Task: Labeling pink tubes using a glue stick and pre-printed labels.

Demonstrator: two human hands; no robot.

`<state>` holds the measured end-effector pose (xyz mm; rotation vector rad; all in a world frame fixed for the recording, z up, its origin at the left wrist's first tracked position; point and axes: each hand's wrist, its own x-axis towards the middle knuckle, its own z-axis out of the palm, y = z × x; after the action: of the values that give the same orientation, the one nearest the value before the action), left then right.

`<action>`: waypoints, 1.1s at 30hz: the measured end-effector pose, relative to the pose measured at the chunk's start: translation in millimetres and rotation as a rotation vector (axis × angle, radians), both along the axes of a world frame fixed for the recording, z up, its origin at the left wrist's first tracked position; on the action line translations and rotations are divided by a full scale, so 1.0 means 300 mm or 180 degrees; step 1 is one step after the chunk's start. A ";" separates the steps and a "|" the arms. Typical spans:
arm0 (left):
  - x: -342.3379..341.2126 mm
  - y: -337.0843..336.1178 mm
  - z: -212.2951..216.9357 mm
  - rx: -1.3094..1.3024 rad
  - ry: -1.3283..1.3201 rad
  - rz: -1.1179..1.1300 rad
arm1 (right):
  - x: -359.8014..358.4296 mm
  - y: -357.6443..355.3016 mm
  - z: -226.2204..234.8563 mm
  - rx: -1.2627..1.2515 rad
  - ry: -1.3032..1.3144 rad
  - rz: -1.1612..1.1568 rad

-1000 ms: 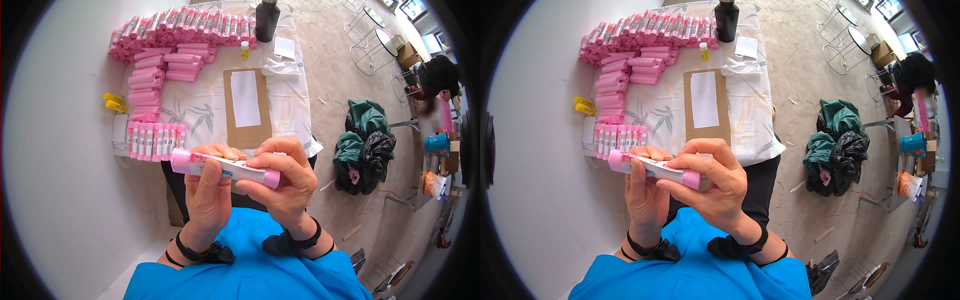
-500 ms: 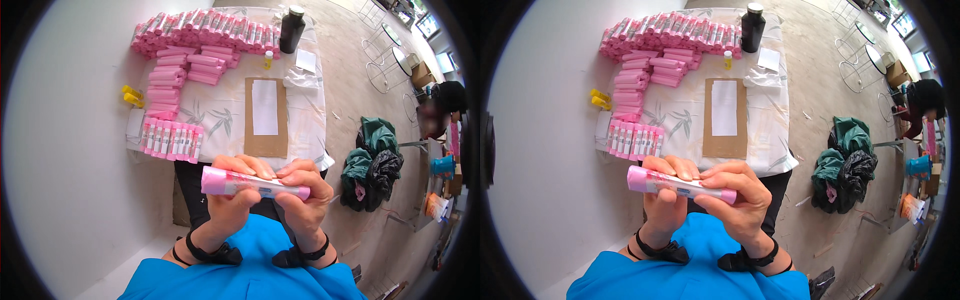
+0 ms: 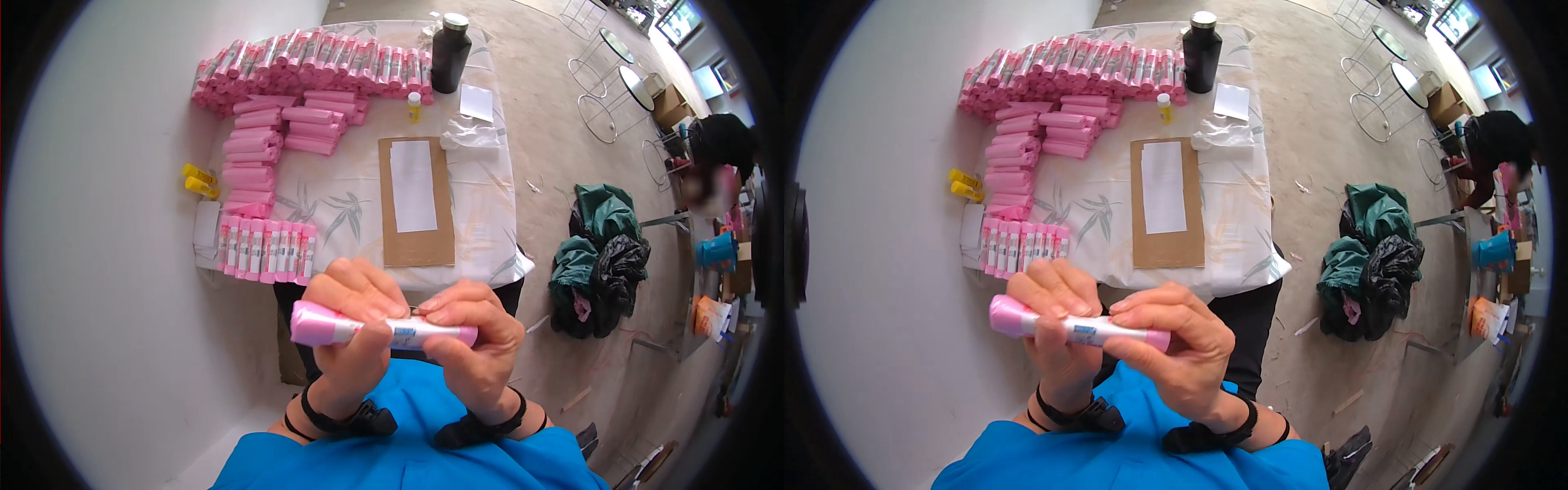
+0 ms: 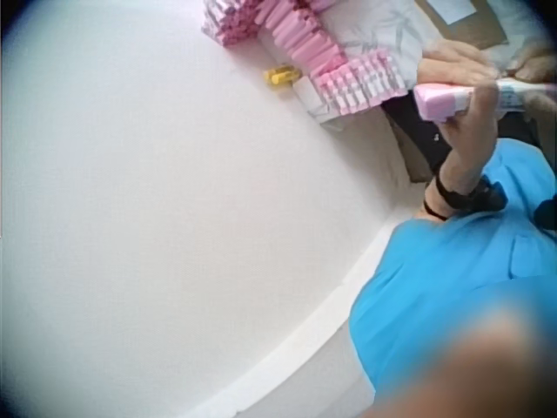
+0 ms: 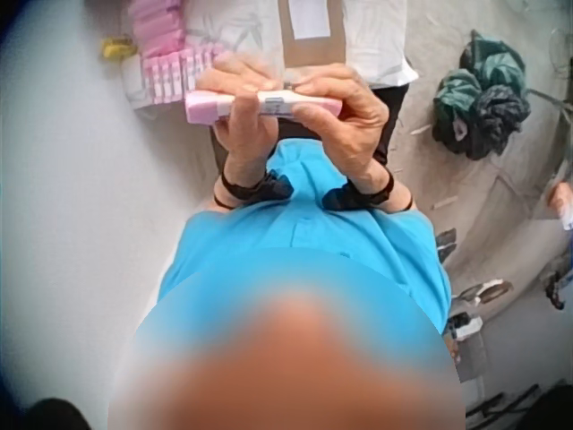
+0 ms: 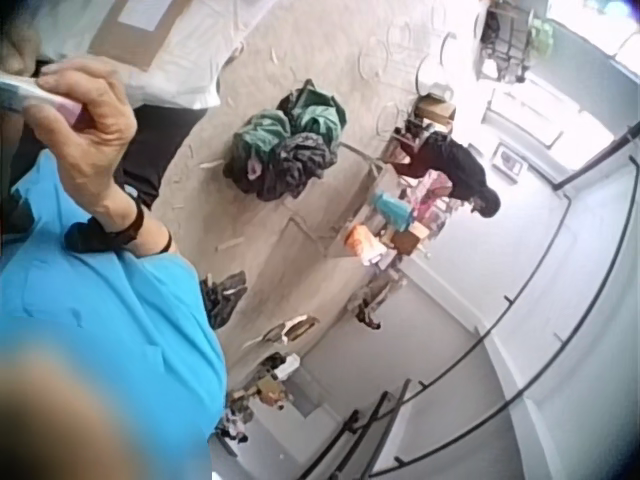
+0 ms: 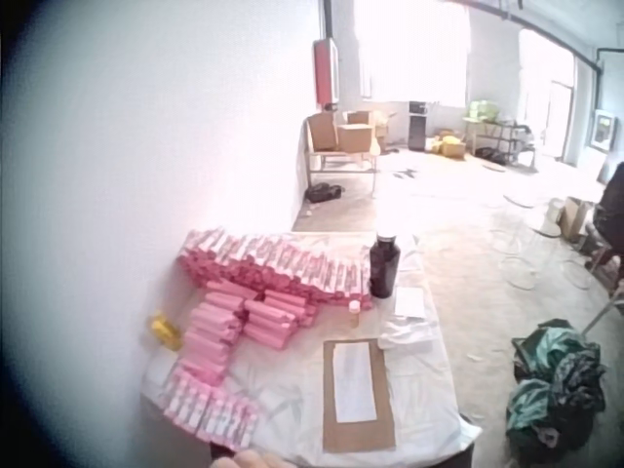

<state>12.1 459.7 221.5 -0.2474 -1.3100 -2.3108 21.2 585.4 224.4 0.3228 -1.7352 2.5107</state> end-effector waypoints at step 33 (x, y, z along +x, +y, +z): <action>-0.019 0.060 0.094 0.0973 -0.1403 -0.1261 | -0.027 -0.013 -0.053 0.2974 0.2964 -0.1761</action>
<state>6.4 477.7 249.8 0.1262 -1.1477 -2.9896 13.0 581.4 208.5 0.7496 -1.9650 0.8010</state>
